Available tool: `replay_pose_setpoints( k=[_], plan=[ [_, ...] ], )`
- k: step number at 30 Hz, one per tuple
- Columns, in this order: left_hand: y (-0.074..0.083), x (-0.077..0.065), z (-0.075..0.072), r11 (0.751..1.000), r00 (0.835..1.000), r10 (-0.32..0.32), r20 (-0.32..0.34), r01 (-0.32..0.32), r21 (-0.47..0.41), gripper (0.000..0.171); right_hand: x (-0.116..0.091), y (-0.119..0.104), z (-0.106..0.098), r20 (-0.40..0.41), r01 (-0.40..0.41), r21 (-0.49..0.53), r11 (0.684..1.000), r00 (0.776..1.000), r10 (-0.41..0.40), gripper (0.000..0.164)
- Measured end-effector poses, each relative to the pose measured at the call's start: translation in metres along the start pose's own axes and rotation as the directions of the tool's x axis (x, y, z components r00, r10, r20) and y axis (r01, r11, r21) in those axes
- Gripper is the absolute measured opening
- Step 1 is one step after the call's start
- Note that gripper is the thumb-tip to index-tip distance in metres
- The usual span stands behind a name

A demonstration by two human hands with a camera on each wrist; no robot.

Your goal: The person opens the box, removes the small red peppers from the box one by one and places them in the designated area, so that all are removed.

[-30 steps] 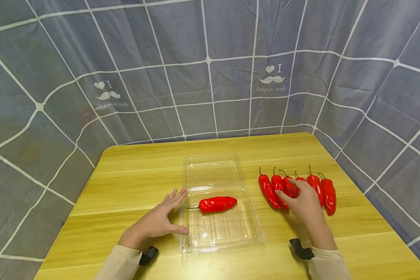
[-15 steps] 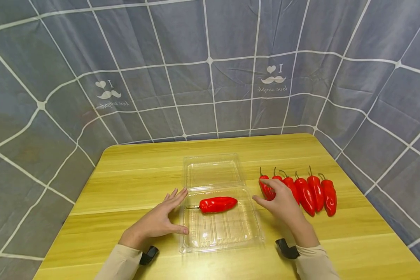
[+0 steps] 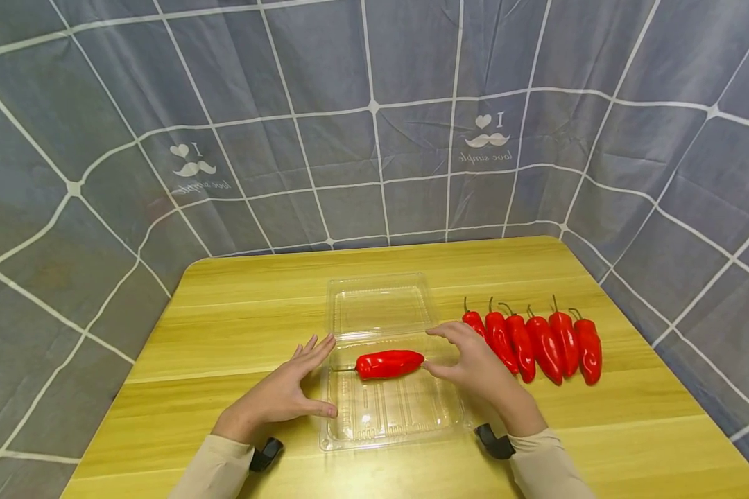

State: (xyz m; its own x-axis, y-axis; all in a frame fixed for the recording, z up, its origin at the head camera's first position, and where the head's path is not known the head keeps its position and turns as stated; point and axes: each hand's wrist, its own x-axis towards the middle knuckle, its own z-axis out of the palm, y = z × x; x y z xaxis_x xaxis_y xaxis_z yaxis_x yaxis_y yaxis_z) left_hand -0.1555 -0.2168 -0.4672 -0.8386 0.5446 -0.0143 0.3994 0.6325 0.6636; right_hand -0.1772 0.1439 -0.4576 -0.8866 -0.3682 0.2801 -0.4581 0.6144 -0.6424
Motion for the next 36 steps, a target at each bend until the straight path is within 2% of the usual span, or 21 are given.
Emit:
replay_pose_setpoints(
  k=[5,10,17,26,36],
  plan=[
    [-0.001,0.0,0.0,1.0,1.0,-0.003,-0.002,0.003,0.0,0.115,0.003,-0.006,0.004,0.089,0.021,-0.021,1.0,0.996,-0.02,0.053],
    [-0.001,0.0,0.001,1.0,1.0,-0.005,-0.001,0.005,-0.003,0.115,0.005,-0.01,0.011,0.163,0.099,-0.052,0.994,0.983,-0.089,0.053],
    [0.0,0.001,0.0,1.0,1.0,0.003,-0.009,-0.003,0.0,0.115,0.01,-0.018,0.019,0.227,0.147,-0.059,0.987,0.965,-0.13,0.053],
    [0.0,0.0,0.001,1.0,1.0,0.0,-0.003,0.0,-0.015,0.115,0.013,-0.019,0.031,0.297,0.146,-0.114,0.983,0.949,-0.107,0.051],
    [0.0,0.0,0.001,1.0,1.0,-0.01,-0.004,0.01,-0.017,0.115,0.013,-0.024,0.038,0.325,0.171,-0.245,0.954,0.942,-0.086,0.055]
  ],
)
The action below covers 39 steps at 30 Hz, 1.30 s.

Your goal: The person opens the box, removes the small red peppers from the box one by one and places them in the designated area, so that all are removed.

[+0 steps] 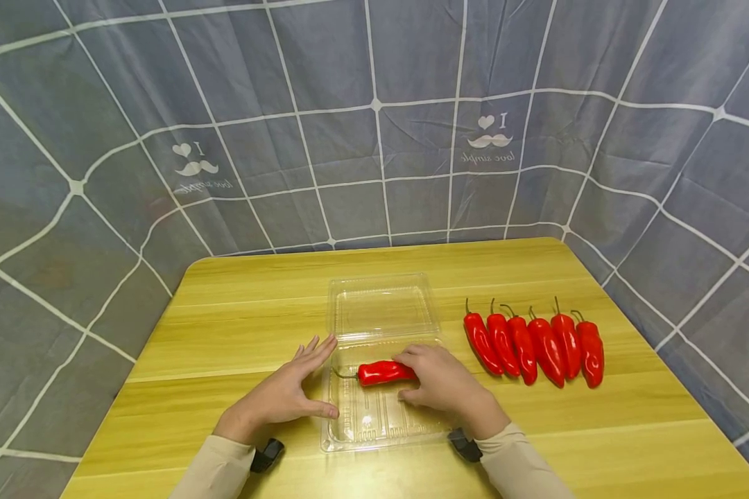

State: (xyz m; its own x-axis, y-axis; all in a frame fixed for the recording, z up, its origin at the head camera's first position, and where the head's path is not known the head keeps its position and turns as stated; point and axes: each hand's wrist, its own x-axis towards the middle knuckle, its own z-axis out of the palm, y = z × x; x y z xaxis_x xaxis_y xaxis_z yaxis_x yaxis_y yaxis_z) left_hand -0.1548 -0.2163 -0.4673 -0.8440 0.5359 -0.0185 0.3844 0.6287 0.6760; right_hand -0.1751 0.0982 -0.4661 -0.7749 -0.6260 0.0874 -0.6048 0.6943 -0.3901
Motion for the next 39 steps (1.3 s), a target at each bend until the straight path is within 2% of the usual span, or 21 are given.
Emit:
replay_pose_setpoints(
  k=[8,16,27,32,39],
  plan=[
    [-0.001,0.0,0.0,1.0,1.0,0.003,-0.006,-0.003,0.008,0.115,0.001,-0.002,0.004,-0.024,0.01,-0.017,1.0,1.0,-0.01,0.036],
    [-0.001,0.0,0.0,1.0,1.0,0.002,-0.006,-0.002,0.015,0.115,-0.001,-0.001,0.005,-0.043,-0.005,0.009,1.0,0.999,0.006,0.034],
    [-0.002,-0.001,-0.001,1.0,1.0,0.006,-0.007,-0.006,0.015,0.115,-0.002,0.001,-0.002,-0.106,-0.054,0.159,0.986,0.992,0.071,0.038],
    [-0.003,-0.001,0.0,1.0,1.0,0.0,-0.003,0.0,0.021,0.114,-0.003,0.001,-0.007,-0.222,-0.044,0.207,0.977,0.971,0.091,0.039],
    [-0.002,-0.001,-0.001,1.0,1.0,0.007,-0.004,-0.007,0.015,0.114,-0.007,0.004,-0.018,-0.351,-0.104,0.27,0.957,0.915,0.198,0.037]
  ],
)
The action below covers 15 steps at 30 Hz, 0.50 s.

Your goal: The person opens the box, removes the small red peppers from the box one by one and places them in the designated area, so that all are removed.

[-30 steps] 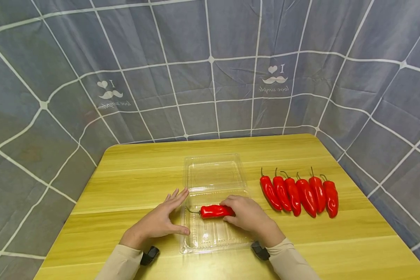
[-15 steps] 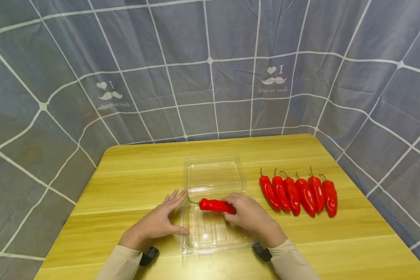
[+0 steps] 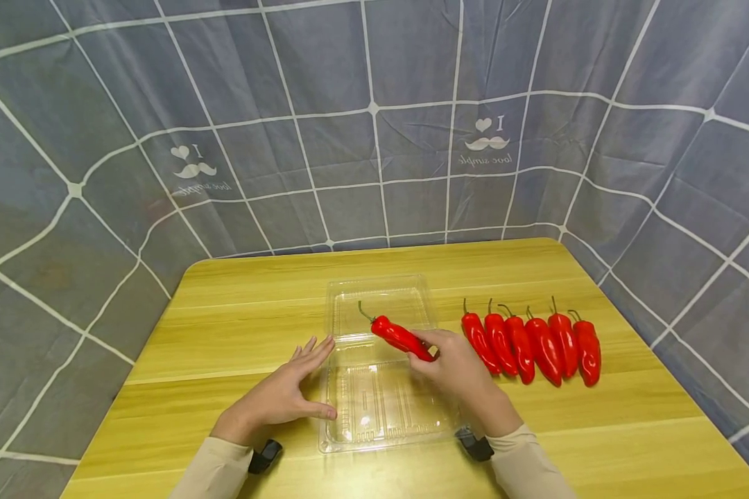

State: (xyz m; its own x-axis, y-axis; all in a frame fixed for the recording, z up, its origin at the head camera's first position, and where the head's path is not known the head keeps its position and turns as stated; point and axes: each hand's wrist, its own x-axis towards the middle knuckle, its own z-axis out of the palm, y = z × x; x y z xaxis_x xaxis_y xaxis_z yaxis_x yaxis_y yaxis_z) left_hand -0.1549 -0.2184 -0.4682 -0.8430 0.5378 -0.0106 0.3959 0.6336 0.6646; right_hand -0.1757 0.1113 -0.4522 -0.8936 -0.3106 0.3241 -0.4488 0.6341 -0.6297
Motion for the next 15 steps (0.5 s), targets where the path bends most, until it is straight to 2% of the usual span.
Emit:
replay_pose_setpoints(
  k=[8,15],
  plan=[
    [0.0,0.001,0.0,1.0,1.0,0.005,-0.002,-0.005,-0.005,0.114,0.0,0.016,-0.015,-0.176,-0.019,-0.025,1.0,0.984,0.015,0.033],
    [0.001,0.0,0.0,1.0,1.0,0.0,0.001,0.0,-0.008,0.114,-0.007,0.03,-0.027,-0.258,-0.072,-0.058,0.996,0.965,0.055,0.032]
  ],
)
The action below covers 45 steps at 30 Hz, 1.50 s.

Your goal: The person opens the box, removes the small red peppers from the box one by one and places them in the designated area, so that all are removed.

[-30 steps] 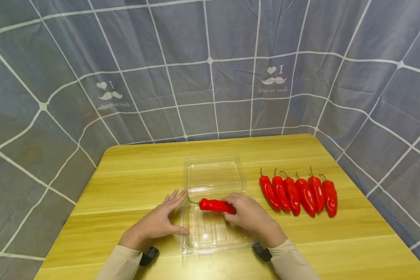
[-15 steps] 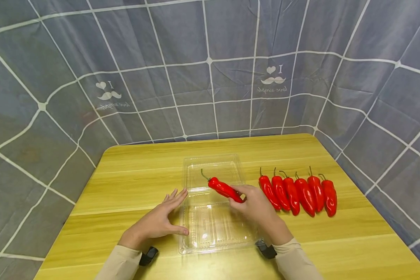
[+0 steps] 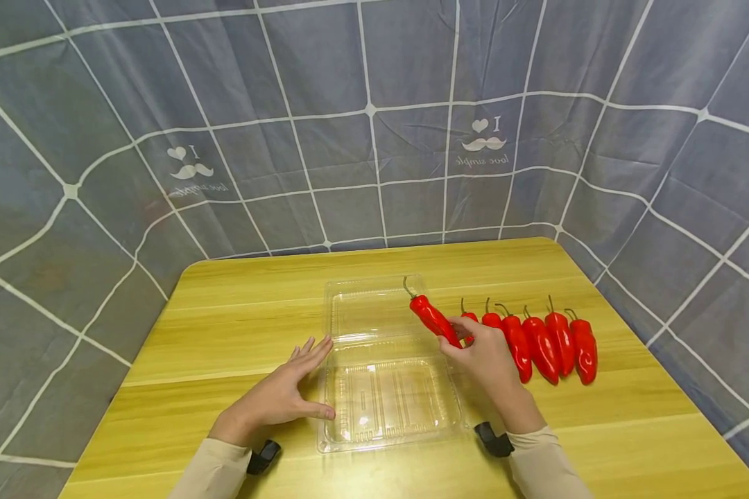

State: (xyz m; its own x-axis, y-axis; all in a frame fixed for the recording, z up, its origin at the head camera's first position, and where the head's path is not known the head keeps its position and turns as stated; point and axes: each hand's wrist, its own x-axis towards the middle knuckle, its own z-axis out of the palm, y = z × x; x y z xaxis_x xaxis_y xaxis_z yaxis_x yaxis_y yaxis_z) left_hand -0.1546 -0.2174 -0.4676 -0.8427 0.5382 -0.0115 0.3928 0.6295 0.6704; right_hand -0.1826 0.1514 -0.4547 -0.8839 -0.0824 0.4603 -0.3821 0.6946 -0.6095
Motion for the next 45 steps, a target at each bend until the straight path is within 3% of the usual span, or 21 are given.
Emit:
replay_pose_setpoints(
  k=[7,13,24,29,35,42,45],
  plan=[
    [0.001,-0.002,0.0,1.0,1.0,-0.014,-0.001,0.014,-0.012,0.113,-0.003,0.017,-0.016,-0.094,-0.126,-0.031,0.992,0.988,0.123,0.03],
    [0.002,-0.003,0.0,1.0,1.0,-0.005,-0.004,0.005,-0.002,0.113,-0.012,0.031,-0.039,-0.112,-0.313,-0.052,0.948,0.945,0.306,0.036],
    [0.004,-0.005,-0.001,1.0,1.0,-0.015,0.006,0.015,-0.015,0.114,-0.029,0.057,-0.069,-0.163,-0.462,-0.142,0.876,0.883,0.439,0.04],
    [0.003,-0.005,0.0,1.0,1.0,-0.023,0.014,0.023,-0.021,0.115,-0.036,0.066,-0.072,-0.14,-0.491,-0.179,0.852,0.87,0.472,0.04],
    [0.003,-0.004,0.0,1.0,1.0,-0.015,0.01,0.015,-0.021,0.115,-0.037,0.068,-0.075,-0.13,-0.483,-0.211,0.85,0.875,0.466,0.039],
    [0.003,-0.006,0.002,1.0,1.0,-0.017,0.01,0.017,-0.018,0.114,-0.039,0.071,-0.074,-0.001,-0.503,-0.243,0.829,0.855,0.519,0.05],
    [0.002,-0.005,0.001,1.0,1.0,-0.016,0.008,0.016,-0.014,0.114,-0.038,0.071,-0.072,0.005,-0.494,-0.26,0.83,0.858,0.513,0.057]
  ],
)
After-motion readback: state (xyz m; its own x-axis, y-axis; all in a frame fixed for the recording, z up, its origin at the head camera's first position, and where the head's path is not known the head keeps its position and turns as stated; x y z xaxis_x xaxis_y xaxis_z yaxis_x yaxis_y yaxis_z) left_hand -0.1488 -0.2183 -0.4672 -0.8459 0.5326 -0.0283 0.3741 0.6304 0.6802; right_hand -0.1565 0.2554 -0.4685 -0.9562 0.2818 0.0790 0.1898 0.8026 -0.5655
